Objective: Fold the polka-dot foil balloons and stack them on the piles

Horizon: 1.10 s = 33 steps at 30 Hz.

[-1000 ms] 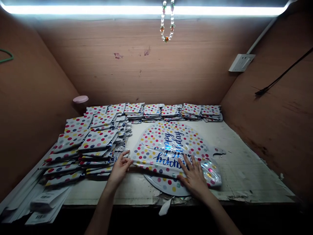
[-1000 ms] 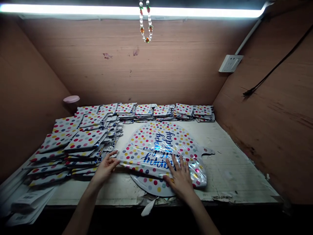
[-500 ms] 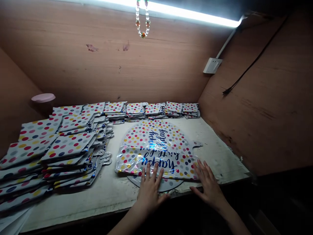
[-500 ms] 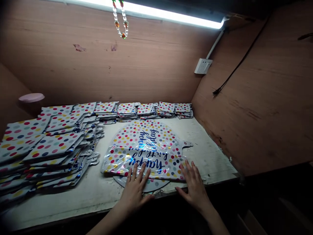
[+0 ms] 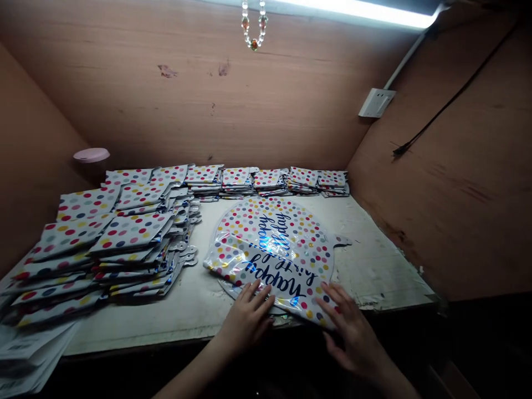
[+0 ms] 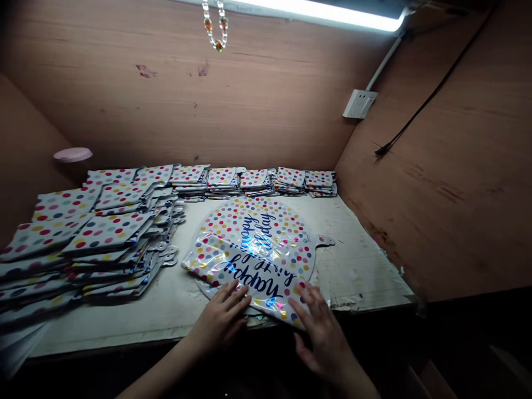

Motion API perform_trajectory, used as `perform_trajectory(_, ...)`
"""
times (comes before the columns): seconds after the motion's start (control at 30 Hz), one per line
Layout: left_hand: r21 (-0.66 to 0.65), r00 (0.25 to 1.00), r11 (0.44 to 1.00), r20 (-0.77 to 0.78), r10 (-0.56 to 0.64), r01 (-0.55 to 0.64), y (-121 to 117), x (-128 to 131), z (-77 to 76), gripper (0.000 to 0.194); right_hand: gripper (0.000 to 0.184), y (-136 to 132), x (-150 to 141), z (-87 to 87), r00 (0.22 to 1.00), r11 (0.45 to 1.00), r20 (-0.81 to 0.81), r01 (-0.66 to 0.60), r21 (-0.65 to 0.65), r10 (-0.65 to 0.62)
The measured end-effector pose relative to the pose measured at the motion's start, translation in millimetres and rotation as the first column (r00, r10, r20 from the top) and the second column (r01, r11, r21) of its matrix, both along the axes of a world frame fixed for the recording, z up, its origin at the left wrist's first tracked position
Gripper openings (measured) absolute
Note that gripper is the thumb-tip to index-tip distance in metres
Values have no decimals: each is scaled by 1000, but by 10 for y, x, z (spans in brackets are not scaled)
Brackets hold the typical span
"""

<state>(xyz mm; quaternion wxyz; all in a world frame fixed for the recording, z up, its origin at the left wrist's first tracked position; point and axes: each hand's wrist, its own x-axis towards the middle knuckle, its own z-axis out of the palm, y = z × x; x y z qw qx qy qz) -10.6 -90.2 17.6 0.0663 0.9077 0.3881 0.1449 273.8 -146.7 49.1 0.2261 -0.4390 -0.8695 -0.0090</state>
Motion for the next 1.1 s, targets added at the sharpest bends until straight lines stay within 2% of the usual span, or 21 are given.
perform_trajectory(0.03, -8, 1000, 1000, 5, -17, 17, 16, -44, 23, 45, 60, 64, 119, -68, 998, 999, 51, 46, -29, -44)
perform_trajectory(0.07, -15, 1000, 1000, 12, -21, 21, 31, -69, 47, 43, 62, 118, 216, -158, 995, 999, 90, 38, -35, -35)
perform_trajectory(0.17, -28, 999, 1000, 47, 14, -13, 37, -32, 85, 44, 54, 153, 285, -404, 995, 994, 71, -81, 74, 76)
perform_trajectory(0.2, -22, 998, 999, 59, 33, -32, 24, 6, 78, 50, 51, 115, 231, -432, 994, 985, 32, -112, 135, 108)
perform_trajectory(0.27, 19, 994, 997, 82, 77, -79, -19, 84, 31, 60, 45, -12, 52, -370, 980, 962, -49, -177, 206, 191)
perform_trajectory(0.3, 54, 990, 993, 100, 96, -101, -42, 108, -2, 57, 42, -80, -52, -290, 966, 955, -80, -229, 186, 247)
perform_trajectory(0.37, 118, 985, 987, 148, 93, -111, -81, 99, -67, 39, 36, -167, -234, -94, 916, 926, -140, -375, 35, 376)
perform_trajectory(0.4, 129, 983, 988, 171, 64, -87, -92, 60, -89, 32, 36, -169, -298, -6, 897, 904, -179, -422, -71, 405)
perform_trajectory(0.47, 85, 979, 996, 201, -28, 11, -95, -72, -98, 28, 40, -80, -371, 89, 901, 883, -238, -415, -218, 364)
perform_trajectory(0.53, -22, 971, 993, 209, -112, 120, -85, -238, -70, 29, 45, 87, -412, 54, 926, 898, -222, -358, -258, 305)
perform_trajectory(0.6, -107, 964, 979, 223, -147, 174, -90, -391, -36, 30, 52, 255, -475, -63, 927, 888, -135, -373, -268, 349)
perform_trajectory(0.7, -105, 947, 980, 294, -132, 169, -166, -544, -31, 27, 58, 423, -623, -237, 885, 850, -33, -456, -263, 464)
perform_trajectory(0.77, -78, 919, 992, 391, -58, 96, -249, -589, -57, 25, 50, 501, -730, -294, 874, 844, -81, -484, -231, 479)
perform_trajectory(0.8, -92, 895, 995, 447, 4, 41, -286, -593, -70, 24, 42, 543, -784, -304, 875, 845, -148, -484, -228, 461)
perform_trajectory(0.83, -132, 861, 991, 500, 93, -30, -311, -584, -78, 23, 34, 591, -842, -303, 891, 859, -228, -443, -255, 392)
perform_trajectory(0.9, -282, 761, 935, 551, 343, -217, -309, -533, -66, 24, 29, 706, -977, -285, 928, 888, -349, -264, -376, 129)
perform_trajectory(1.0, -475, 582, 728, 442, 683, -493, -156, -400, 10, 29, 37, 884, -1219, -242, 906, 857, -328, 69, -510, -268)
perform_trajectory(1.1, -494, 512, 552, 229, 828, -672, 66, -253, 92, 45, 35, 991, -1433, -195, 860, 776, -147, 352, -523, -489)
